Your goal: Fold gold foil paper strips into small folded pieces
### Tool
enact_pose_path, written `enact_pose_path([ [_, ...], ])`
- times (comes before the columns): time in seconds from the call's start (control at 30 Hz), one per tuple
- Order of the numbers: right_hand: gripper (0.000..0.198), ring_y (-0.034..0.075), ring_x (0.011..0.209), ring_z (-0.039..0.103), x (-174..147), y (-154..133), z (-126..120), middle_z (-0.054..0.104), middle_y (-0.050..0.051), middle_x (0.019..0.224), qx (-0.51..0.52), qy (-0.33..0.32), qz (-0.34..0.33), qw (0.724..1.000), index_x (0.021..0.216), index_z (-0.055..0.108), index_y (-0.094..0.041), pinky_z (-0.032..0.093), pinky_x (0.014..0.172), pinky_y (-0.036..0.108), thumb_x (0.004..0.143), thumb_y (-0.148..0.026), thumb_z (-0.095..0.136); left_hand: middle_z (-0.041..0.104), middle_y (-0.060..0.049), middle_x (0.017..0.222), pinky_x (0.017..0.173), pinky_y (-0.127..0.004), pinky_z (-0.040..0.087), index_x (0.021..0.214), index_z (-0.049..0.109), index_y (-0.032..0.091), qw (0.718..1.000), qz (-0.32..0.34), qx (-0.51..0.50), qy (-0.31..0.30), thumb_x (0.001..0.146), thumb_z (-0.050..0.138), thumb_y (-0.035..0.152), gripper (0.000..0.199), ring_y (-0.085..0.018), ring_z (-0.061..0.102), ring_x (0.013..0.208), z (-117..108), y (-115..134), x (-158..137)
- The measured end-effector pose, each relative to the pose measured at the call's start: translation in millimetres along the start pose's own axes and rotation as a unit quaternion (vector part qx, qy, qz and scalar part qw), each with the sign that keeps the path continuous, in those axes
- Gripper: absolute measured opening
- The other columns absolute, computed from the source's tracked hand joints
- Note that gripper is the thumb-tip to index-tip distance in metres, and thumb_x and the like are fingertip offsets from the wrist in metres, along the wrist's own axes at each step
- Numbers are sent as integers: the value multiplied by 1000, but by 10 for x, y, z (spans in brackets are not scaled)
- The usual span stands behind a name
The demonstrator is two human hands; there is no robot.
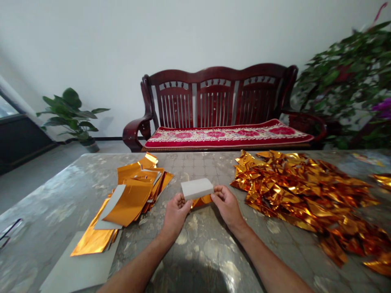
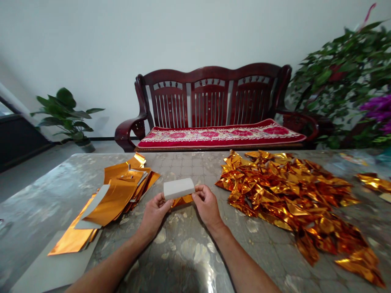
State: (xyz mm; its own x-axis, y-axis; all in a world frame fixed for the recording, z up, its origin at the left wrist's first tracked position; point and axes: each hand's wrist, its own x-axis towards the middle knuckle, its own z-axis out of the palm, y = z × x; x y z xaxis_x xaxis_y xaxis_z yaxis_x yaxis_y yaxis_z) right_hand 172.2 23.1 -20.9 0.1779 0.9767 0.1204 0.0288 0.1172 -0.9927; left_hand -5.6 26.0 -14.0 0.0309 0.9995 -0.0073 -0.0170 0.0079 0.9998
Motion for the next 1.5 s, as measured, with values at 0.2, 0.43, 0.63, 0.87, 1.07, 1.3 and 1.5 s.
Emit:
enact_pose_path([
  [0.2,32,16,67,61,-15,40,-28,66,-1,73,22,-8,5,1000,104,59,-18,44,65,26,81,-40,59,62,3,61,53,-20,39,81,63,14,1000,-15,-10,15,67,69,38,28,-10,51,52,-5,51,1],
  [0.43,40,16,70,62,3,64,-8,66,-1,76,26,-27,-5,999,110,59,-18,47,68,28,76,-38,66,63,3,63,55,-21,40,80,63,15,1000,1,12,8,69,69,36,25,-11,54,55,-3,-1,-4],
  [0.63,35,15,62,58,8,22,10,62,-3,67,-14,-2,-14,1000,103,62,-16,45,62,26,73,-33,64,70,-1,76,68,-24,47,82,61,16,1000,19,-2,-10,68,73,31,23,-15,64,69,-7,-66,4],
  [0.87,31,16,66,61,-14,-37,10,67,-1,71,4,-1,-7,1000,99,63,-17,47,66,27,72,-33,65,71,-2,80,73,-24,49,86,59,16,998,7,-64,-14,66,73,25,26,-14,66,75,4,-50,16],
  [1.07,33,16,68,62,-8,1,-10,67,-1,73,39,-2,5,999,103,62,-17,46,67,26,74,-32,64,70,0,80,72,-22,49,88,58,16,996,4,-84,-8,69,74,26,26,-13,65,76,-23,-65,7],
  [1.3,45,17,74,64,-34,-5,11,69,-2,78,118,-13,13,993,115,58,-20,49,72,28,76,-37,71,64,5,67,64,-18,44,83,58,16,993,3,-113,29,66,80,29,31,-8,58,62,-61,-52,34],
  [1.5,41,23,92,68,-111,-40,189,74,6,102,118,-81,-2,990,105,63,-19,51,85,36,72,-40,76,64,4,67,58,-17,40,83,54,17,986,-6,-163,28,67,80,31,33,-7,56,58,-22,-40,-7],
])
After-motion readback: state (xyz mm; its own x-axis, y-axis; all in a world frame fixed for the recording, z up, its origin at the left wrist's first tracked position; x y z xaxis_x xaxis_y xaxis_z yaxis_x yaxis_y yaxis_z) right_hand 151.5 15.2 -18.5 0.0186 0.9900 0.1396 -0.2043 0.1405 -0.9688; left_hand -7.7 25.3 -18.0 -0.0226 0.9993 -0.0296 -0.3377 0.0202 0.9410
